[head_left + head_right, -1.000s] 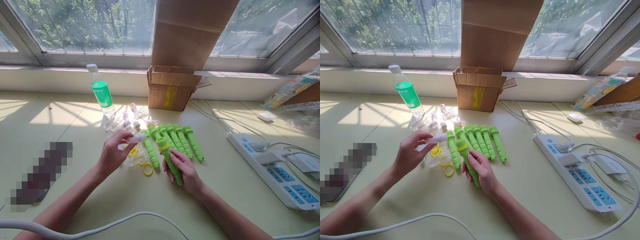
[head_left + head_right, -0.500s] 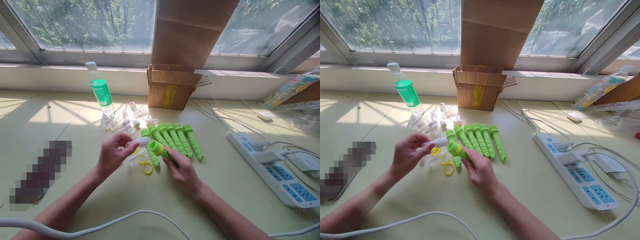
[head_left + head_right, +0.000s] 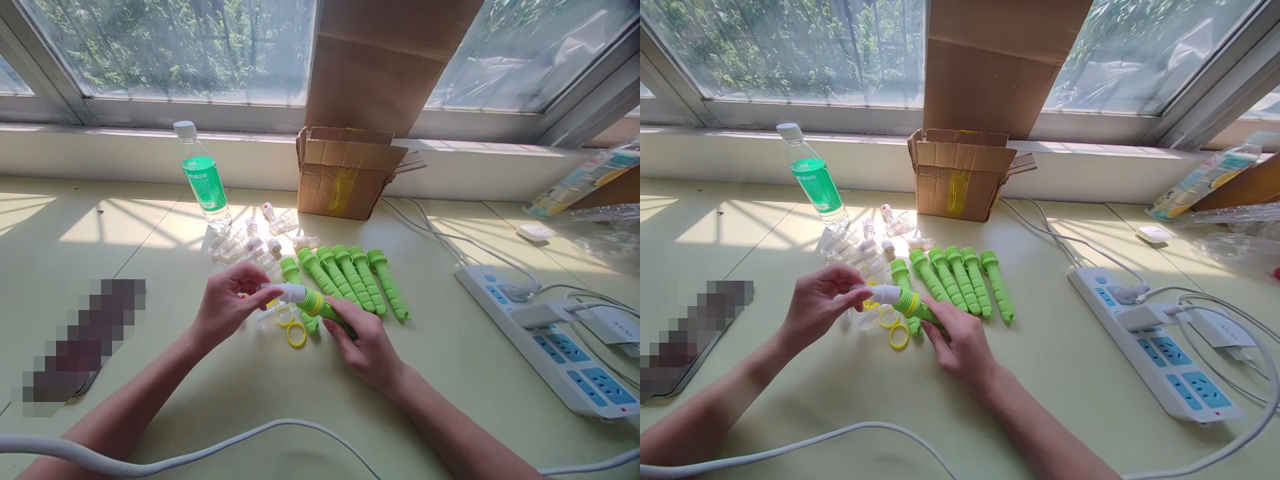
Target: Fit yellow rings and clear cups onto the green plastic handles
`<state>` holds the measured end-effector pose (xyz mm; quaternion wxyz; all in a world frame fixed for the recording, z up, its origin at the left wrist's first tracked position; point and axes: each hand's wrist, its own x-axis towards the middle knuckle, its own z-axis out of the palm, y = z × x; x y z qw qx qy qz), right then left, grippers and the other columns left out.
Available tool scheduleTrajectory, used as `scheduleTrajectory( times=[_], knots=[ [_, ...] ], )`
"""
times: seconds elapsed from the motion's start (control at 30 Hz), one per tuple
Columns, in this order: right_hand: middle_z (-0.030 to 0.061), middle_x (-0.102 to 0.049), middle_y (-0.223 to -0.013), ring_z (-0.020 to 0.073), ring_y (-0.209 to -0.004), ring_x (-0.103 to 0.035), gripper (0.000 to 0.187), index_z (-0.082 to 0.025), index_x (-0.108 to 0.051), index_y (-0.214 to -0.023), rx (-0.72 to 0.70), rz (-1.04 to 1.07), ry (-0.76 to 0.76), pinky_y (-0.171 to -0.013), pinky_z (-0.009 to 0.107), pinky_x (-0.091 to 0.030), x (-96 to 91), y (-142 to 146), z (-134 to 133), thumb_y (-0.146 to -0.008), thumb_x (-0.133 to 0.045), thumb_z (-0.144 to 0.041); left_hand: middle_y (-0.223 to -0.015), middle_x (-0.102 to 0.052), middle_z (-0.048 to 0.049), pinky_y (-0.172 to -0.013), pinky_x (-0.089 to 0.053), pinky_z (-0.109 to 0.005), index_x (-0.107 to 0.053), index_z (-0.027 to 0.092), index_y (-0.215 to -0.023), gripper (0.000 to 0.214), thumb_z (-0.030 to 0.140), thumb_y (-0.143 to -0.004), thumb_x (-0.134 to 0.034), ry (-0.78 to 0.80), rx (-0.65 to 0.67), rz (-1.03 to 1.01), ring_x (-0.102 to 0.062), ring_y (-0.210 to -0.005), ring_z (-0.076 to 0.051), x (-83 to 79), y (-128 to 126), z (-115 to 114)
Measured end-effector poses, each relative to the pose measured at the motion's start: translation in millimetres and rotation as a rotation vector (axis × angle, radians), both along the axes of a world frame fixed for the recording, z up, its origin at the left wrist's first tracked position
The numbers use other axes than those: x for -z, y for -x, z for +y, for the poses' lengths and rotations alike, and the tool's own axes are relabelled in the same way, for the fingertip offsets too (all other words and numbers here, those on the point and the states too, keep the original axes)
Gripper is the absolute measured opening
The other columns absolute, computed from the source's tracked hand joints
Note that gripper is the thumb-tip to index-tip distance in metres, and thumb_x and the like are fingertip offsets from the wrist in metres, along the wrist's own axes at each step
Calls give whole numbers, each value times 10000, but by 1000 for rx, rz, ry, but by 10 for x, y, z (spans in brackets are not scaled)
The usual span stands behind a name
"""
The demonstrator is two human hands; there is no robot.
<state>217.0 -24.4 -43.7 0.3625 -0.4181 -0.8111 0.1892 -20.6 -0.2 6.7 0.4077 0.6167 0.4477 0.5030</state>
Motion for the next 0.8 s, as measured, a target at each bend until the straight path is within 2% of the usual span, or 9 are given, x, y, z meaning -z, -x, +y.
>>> scheduleTrajectory(
  times=[0.3, 0.57, 0.8],
  knots=[
    [93, -676, -903, 204, -776, -643, 345, -166, -549, -1230, -11, -53, -38, -691, 309, -514, 15, -25, -3, -887, -515, -172, -576, -638, 9, -438, -501, -162, -627, 131, -688, 188, 229, -657, -785, 20, -6, 21, -603, -446, -82, 12, 14, 1],
    [79, -652, -815, 175, -636, -571, 373, -148, -553, -1243, -46, -195, -183, -547, 285, -446, 37, -33, -13, -872, -522, -156, -597, -654, -10, -439, -498, -185, -637, 130, -688, 209, 280, -664, -781, 94, 93, 96, -574, -432, -77, 100, 12, 0],
    [66, -636, -811, 174, -665, -579, 343, -151, -555, -1223, -20, -156, -120, -582, 287, -460, 29, -17, -27, -883, -510, -169, -637, -667, -18, -516, -543, -192, -652, 127, -787, 234, 284, -669, -778, 155, 118, 48, -642, -536, -110, 64, -11, -13]
  ],
)
